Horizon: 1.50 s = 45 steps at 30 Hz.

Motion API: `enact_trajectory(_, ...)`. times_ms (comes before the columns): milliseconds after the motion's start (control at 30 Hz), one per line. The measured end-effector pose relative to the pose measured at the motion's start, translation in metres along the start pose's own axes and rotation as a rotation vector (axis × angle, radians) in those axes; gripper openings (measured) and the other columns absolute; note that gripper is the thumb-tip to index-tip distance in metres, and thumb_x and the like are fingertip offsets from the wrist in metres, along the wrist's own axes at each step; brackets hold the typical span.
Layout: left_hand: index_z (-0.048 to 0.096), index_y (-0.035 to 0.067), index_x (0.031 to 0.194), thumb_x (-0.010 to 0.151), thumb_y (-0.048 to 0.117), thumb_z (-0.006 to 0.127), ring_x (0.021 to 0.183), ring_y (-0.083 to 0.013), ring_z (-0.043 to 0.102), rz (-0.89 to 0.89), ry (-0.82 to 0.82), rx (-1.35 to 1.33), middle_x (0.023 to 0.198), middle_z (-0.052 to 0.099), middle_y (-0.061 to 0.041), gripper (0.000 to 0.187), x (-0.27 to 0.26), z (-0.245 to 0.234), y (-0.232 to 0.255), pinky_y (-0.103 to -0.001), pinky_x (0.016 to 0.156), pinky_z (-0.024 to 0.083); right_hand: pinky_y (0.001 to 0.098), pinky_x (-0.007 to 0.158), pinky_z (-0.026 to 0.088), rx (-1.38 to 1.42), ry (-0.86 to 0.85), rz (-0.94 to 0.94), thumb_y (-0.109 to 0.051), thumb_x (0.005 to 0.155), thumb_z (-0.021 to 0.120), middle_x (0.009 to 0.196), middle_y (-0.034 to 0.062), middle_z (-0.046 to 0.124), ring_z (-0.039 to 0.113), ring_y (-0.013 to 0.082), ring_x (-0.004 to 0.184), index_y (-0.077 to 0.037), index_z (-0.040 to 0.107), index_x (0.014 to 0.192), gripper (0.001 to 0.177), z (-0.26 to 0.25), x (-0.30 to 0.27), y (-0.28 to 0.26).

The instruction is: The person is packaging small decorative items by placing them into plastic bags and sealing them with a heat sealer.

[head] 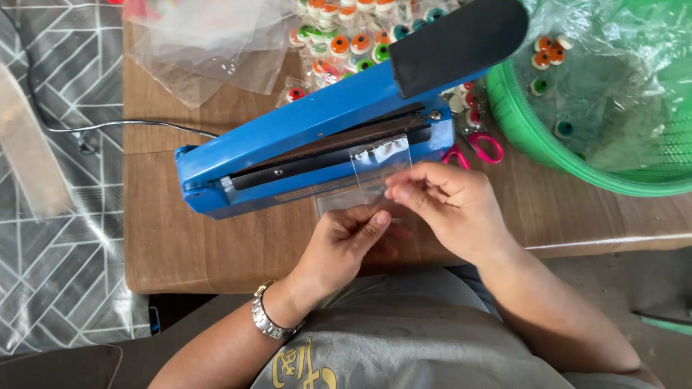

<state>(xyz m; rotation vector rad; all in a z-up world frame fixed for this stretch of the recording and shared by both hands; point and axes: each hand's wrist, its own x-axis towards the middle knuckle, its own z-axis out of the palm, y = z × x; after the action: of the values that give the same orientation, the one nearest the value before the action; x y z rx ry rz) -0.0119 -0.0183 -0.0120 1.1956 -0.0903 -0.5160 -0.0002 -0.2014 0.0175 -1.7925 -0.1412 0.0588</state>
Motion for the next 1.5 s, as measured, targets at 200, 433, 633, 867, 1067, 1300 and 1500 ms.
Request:
enact_trajectory(200,0.078,0.002,0.104,0.092,0.022,0.075,0.061,-0.0189,0.074,0.17,0.061,0.428,0.073,0.077,-0.016,0.023,-0.005,0.007,0.031,-0.028,0.052,0.058,0.0293,0.076,0.06,0.003,0.016,-0.162,-0.004,0.098,0.069,0.075,0.0109,0.069,0.064,0.0133,0.072,0.003,0.075,0.089,0.012,-0.006,-0.009,-0.009)
enact_trajectory(433,0.078,0.009,0.1,0.092,0.015,0.078,0.071,-0.0107,0.067,0.439,0.189,0.446,0.087,0.075,-0.004,0.01,-0.006,0.008,0.059,-0.021,0.062,0.054,0.025,0.065,0.051,-0.169,-0.041,-0.047,-0.014,0.093,0.076,0.071,0.0009,0.062,0.056,0.0078,0.067,-0.005,0.07,0.082,0.016,-0.011,-0.024,-0.013)
enact_trajectory(633,0.075,0.004,0.096,0.091,0.003,0.078,0.073,-0.0086,0.062,0.406,0.166,0.355,0.089,0.072,-0.006,0.007,-0.012,0.009,0.065,-0.018,0.065,0.05,0.0214,0.063,0.047,-0.159,-0.051,-0.041,-0.017,0.1,0.065,0.075,0.0006,0.064,0.059,0.0092,0.066,-0.006,0.063,0.085,0.019,-0.019,-0.029,-0.023)
enact_trajectory(867,0.07,0.01,0.111,0.086,0.008,0.083,0.07,-0.0068,0.064,0.291,0.052,0.569,0.093,0.072,0.0,0.028,-0.007,0.006,0.063,-0.02,0.063,0.055,0.0189,0.056,0.044,-0.187,0.004,-0.002,-0.015,0.1,0.065,0.075,0.0005,0.059,0.056,0.0085,0.054,-0.005,0.067,0.092,0.013,-0.031,-0.035,-0.019)
enact_trajectory(1067,0.074,0.009,0.089,0.089,0.008,0.08,0.072,-0.0106,0.07,0.441,-0.027,0.615,0.083,0.076,-0.002,0.005,-0.003,0.006,0.068,-0.022,0.063,0.054,0.0244,0.066,0.045,-0.406,-0.065,-0.112,-0.02,0.096,0.068,0.08,-0.0008,0.066,0.06,0.0111,0.069,-0.01,0.071,0.092,0.012,-0.039,-0.041,-0.027)
enact_trajectory(1300,0.062,0.002,0.096,0.1,0.038,0.063,0.083,-0.0357,0.061,0.877,-0.048,1.245,0.093,0.065,-0.013,0.036,0.006,0.013,0.041,-0.046,0.077,0.054,0.0366,0.063,0.05,-0.602,-0.104,-0.236,-0.009,0.094,0.069,0.085,0.0023,0.066,0.068,0.0214,0.073,-0.009,0.068,0.092,0.003,-0.044,-0.049,-0.008)
enact_trajectory(1500,0.073,0.011,0.088,0.094,0.018,0.073,0.061,-0.0228,0.069,0.618,-0.192,1.12,0.076,0.074,0.0,0.009,0.017,0.024,0.029,-0.036,0.056,0.053,0.0278,0.069,0.051,-0.513,0.032,-0.277,-0.012,0.092,0.076,0.09,0.003,0.069,0.066,0.015,0.074,-0.007,0.07,0.103,0.014,-0.054,-0.046,-0.022)
